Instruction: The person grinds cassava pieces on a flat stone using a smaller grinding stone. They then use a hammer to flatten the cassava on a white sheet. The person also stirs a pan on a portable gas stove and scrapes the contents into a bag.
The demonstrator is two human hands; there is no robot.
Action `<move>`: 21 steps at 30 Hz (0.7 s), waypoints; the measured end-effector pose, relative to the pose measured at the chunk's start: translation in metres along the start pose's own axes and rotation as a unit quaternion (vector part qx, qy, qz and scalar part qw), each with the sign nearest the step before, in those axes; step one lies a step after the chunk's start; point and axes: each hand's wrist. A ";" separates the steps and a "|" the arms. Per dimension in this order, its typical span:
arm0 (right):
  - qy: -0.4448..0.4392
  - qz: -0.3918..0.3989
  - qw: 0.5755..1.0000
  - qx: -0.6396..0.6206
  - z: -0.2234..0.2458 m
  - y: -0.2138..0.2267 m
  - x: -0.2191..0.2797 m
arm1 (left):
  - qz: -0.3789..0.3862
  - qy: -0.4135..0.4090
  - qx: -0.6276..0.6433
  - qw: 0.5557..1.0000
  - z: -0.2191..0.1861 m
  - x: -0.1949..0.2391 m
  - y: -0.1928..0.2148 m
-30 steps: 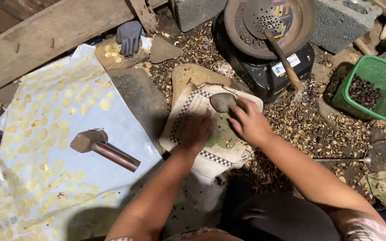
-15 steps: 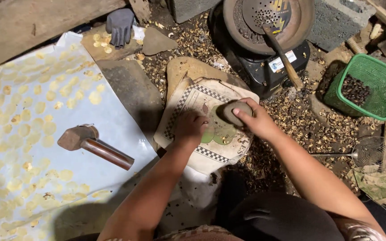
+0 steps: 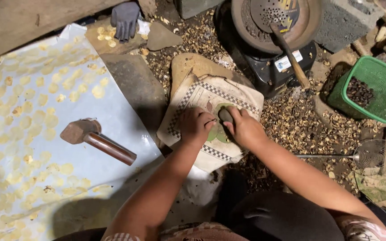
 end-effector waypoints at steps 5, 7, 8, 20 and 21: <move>0.066 -0.024 0.996 -0.053 0.017 -0.004 -0.001 | -0.049 -0.055 -0.029 0.997 -0.001 0.002 0.022; 0.127 -0.039 0.990 -0.044 0.024 -0.008 0.002 | -0.086 -0.093 -0.038 0.991 0.002 0.003 0.029; 0.136 -0.033 0.990 -0.011 0.028 -0.005 0.005 | -0.084 -0.103 -0.028 0.991 0.006 0.004 0.028; -0.028 0.085 0.990 -0.107 0.004 -0.001 -0.038 | -0.044 -0.123 0.008 0.991 0.016 -0.002 0.039; -0.022 0.099 0.990 -0.093 0.007 -0.002 -0.036 | -0.037 -0.138 0.038 0.989 0.013 0.000 0.050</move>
Point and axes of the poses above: each hand's wrist, its own x-axis away from the middle knuckle, its own y-axis out of the back of the hand, z = x × y, and after that the axes turned 2 degrees about x, right-handed
